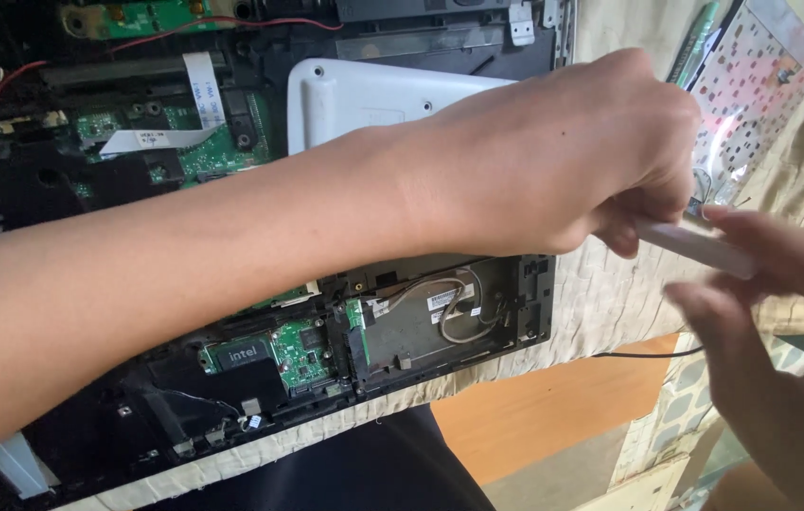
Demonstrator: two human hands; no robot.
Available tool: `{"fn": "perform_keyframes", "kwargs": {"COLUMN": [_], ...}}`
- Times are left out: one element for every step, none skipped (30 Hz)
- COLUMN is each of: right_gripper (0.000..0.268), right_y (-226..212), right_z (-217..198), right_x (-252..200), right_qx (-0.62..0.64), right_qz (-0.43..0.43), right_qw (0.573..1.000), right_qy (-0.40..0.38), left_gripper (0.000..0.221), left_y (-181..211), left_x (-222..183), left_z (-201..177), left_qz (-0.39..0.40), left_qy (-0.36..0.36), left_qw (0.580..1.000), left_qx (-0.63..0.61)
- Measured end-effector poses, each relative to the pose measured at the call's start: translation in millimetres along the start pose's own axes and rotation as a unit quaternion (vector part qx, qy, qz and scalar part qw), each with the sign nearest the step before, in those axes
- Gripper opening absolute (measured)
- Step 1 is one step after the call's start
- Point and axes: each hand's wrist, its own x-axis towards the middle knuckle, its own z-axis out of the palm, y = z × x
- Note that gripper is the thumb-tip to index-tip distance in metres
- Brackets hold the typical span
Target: Testing the fitment of internal components and covers within a laptop chassis using a small tool.
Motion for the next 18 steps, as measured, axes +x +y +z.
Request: {"fn": "perform_keyframes", "kwargs": {"right_gripper": [0.040,0.020,0.034,0.034,0.028,0.023,0.023,0.019,0.015,0.015,0.007,0.006,0.006,0.016,0.027,0.027,0.031,0.035], "right_y": [-2.9,-5.7,-8.6,-11.2,-13.4,-15.9,-13.2,-10.7,-8.0,-9.4,-10.6,-12.1,-7.4,-3.1,1.3,-2.0,-5.0,-7.7], "right_z": [0.5,1.1,1.8,3.3,4.0,4.8,4.3,4.0,3.5,3.3,2.4,1.8,2.6,3.6,4.7,3.7,1.9,-0.4], "right_x": [0.8,1.5,2.8,3.7,5.1,6.6,6.6,6.5,5.9,8.7,11.8,14.8,13.4,12.0,10.9,12.8,15.7,18.6], "right_qx": [0.000,-0.044,-0.087,-0.087,-0.056,-0.024,-0.024,-0.032,-0.041,-0.041,-0.023,-0.006,-0.006,-0.013,-0.021,-0.021,-0.023,-0.025], "right_qz": [0.001,0.041,0.081,0.082,0.077,0.073,0.072,0.041,0.011,0.011,-0.018,-0.047,-0.049,-0.066,-0.083,-0.085,-0.106,-0.127], "right_qw": [1.000,0.998,0.993,0.993,0.995,0.997,0.997,0.999,0.999,0.999,1.000,0.999,0.999,0.998,0.996,0.996,0.994,0.991], "right_qy": [-0.001,-0.007,-0.011,-0.011,-0.004,0.002,0.002,0.000,-0.003,-0.003,-0.003,-0.002,-0.004,-0.001,0.002,0.000,-0.007,-0.014], "left_gripper": [0.038,0.032,0.026,0.026,0.029,0.031,0.031,0.030,0.034,0.034,0.025,0.016,0.016,0.029,0.046,0.046,0.029,0.016], "left_y": [0.3,0.5,0.6,3.2,5.4,7.7,4.2,0.8,-2.8,-0.7,0.8,2.3,0.2,-1.6,-3.6,-0.7,2.0,4.8], "left_x": [0.7,1.4,2.4,2.2,2.9,3.3,2.2,0.9,0.0,-0.7,-0.4,-0.4,-1.4,-3.0,-4.5,-4.5,-2.8,-0.5], "left_z": [-0.3,-0.5,-1.4,-1.9,-2.6,-3.4,-2.5,-1.6,-0.2,-1.2,-2.4,-3.8,-4.9,-6.1,-7.5,-6.6,-7.1,-7.6], "left_qz": [0.000,0.015,0.031,0.031,0.014,-0.004,-0.004,0.015,0.033,0.033,0.033,0.033,0.031,0.015,-0.001,-0.002,0.025,0.053], "left_qy": [0.000,0.013,0.024,0.023,0.028,0.032,0.032,0.035,0.037,0.037,0.014,-0.010,-0.008,-0.031,-0.054,-0.052,-0.019,0.014], "left_qw": [1.000,1.000,0.999,0.999,1.000,0.999,0.999,0.999,0.998,0.998,0.999,0.999,0.999,0.999,0.997,0.997,0.999,0.998], "left_qx": [-0.001,0.002,0.006,0.006,0.002,-0.003,-0.002,0.019,0.038,0.038,0.023,0.008,0.008,-0.023,-0.053,-0.052,-0.040,-0.028]}}
